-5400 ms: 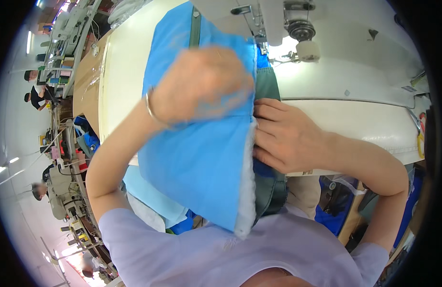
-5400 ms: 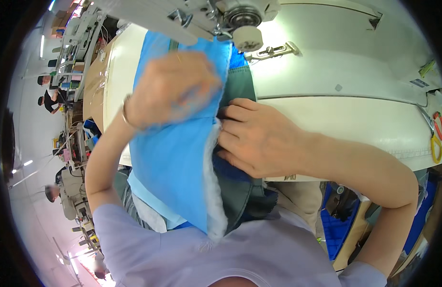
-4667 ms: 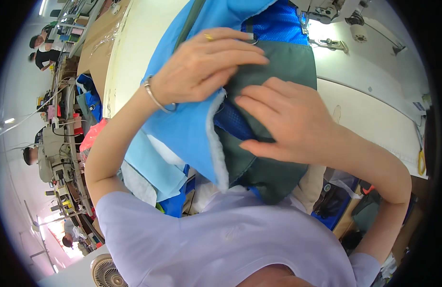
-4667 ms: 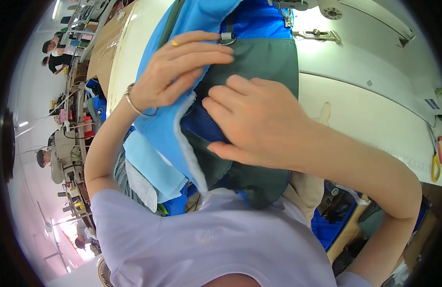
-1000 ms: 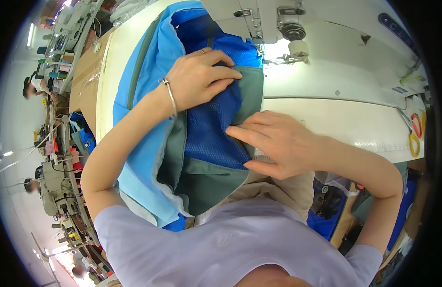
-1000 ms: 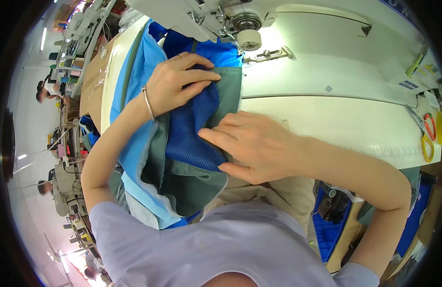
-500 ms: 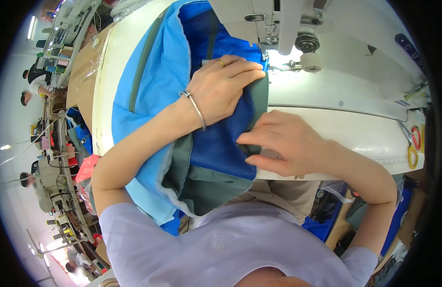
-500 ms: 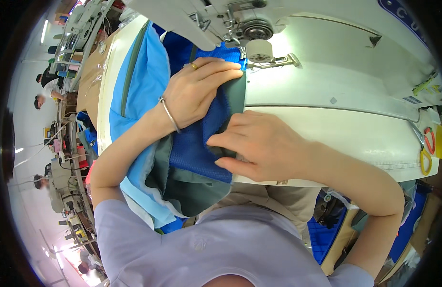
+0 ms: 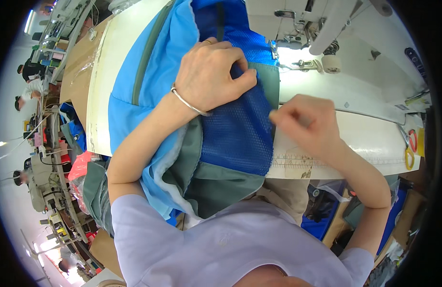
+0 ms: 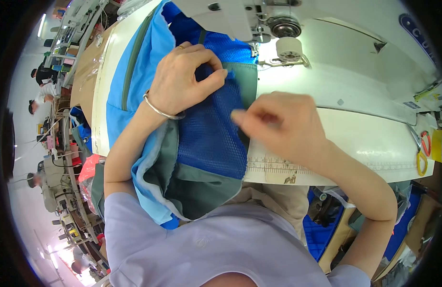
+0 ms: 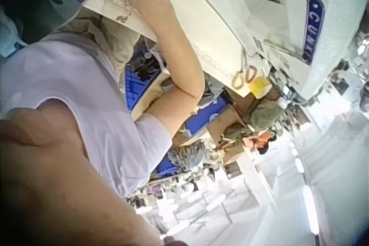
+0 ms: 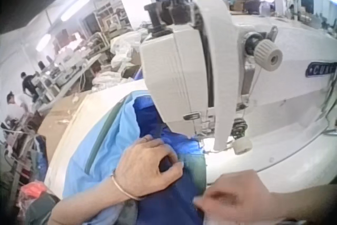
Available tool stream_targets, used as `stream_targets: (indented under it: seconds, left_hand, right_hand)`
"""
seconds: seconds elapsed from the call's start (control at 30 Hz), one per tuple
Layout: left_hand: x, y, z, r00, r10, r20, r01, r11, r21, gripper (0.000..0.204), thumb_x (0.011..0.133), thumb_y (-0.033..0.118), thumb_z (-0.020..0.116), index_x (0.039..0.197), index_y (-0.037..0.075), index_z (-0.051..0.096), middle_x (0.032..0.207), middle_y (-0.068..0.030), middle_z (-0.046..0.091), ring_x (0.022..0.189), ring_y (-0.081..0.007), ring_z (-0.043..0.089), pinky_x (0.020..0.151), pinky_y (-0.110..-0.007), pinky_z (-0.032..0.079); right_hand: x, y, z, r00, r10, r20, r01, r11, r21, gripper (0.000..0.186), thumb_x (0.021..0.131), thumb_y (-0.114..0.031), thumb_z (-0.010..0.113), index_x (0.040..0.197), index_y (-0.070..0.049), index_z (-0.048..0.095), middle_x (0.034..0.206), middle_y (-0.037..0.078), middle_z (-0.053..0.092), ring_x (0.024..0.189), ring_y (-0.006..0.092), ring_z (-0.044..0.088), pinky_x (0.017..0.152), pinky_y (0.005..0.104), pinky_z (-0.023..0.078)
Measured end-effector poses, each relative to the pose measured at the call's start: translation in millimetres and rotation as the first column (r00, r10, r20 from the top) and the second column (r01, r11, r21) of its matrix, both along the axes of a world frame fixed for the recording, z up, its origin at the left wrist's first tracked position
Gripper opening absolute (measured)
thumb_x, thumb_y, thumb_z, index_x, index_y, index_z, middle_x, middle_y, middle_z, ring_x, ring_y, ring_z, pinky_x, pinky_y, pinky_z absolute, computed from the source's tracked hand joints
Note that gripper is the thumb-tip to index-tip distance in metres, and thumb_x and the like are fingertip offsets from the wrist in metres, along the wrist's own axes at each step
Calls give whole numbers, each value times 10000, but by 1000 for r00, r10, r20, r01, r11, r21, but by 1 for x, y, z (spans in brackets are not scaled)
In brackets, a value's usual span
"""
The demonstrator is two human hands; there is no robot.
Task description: The person sews a blue mesh pocket onto a light blue and green fabric item using a sewing machine. They repeatedly align the mesh, guide it under the needle, and sew along the edges, adjusting the fabric orientation multiple times to complete the attachment.
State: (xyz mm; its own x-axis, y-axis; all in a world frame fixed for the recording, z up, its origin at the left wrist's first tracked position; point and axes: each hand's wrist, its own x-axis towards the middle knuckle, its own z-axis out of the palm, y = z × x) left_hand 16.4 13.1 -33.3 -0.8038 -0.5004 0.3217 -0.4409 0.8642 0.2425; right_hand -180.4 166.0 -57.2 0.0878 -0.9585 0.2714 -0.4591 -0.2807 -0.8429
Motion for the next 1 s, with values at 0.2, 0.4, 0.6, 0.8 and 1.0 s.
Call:
stream_targets:
  seconds: [0.2,0.4,0.6,0.8,1.0]
  left_hand:
    - [-4,-1,-4,941,-149,-304,209,962,175,177,797,166,769,927,52,731,853,-100,706,797,-300,644,755,-398,523]
    - [3,13,-3,994,33,-103,-48,988,-144,429,766,172,782,1183,104,712,905,-119,702,832,-342,642,785,-410,519]
    - [8,15,6,950,-177,-258,176,984,-28,458,733,137,825,1180,107,730,894,-58,675,832,-244,592,870,-346,443]
    - [12,13,10,848,61,-526,339,700,629,359,833,6,778,1183,61,718,934,-21,681,899,-150,630,865,-295,464]
    - [7,10,-3,837,-262,-480,318,947,37,290,816,21,781,1103,51,759,1012,-90,759,908,-253,701,943,-362,510]
  right_hand:
    - [-1,-29,14,974,-224,-37,227,959,172,402,907,-332,769,1107,16,746,784,118,734,657,185,682,572,326,513]
    - [-5,-45,10,980,-195,-38,196,922,334,461,902,-323,768,1213,13,721,755,70,703,649,135,658,586,284,516]
    - [-4,-37,12,972,-216,97,180,940,290,342,898,-209,787,1177,-15,752,826,29,697,634,69,572,577,226,465]
    - [-6,-27,17,923,-116,367,21,967,253,184,926,-140,782,1049,-3,783,937,9,692,744,58,583,594,218,458]
    - [-5,-25,9,825,-56,563,-59,981,184,129,946,-81,758,1023,22,759,951,17,675,819,75,606,685,215,483]
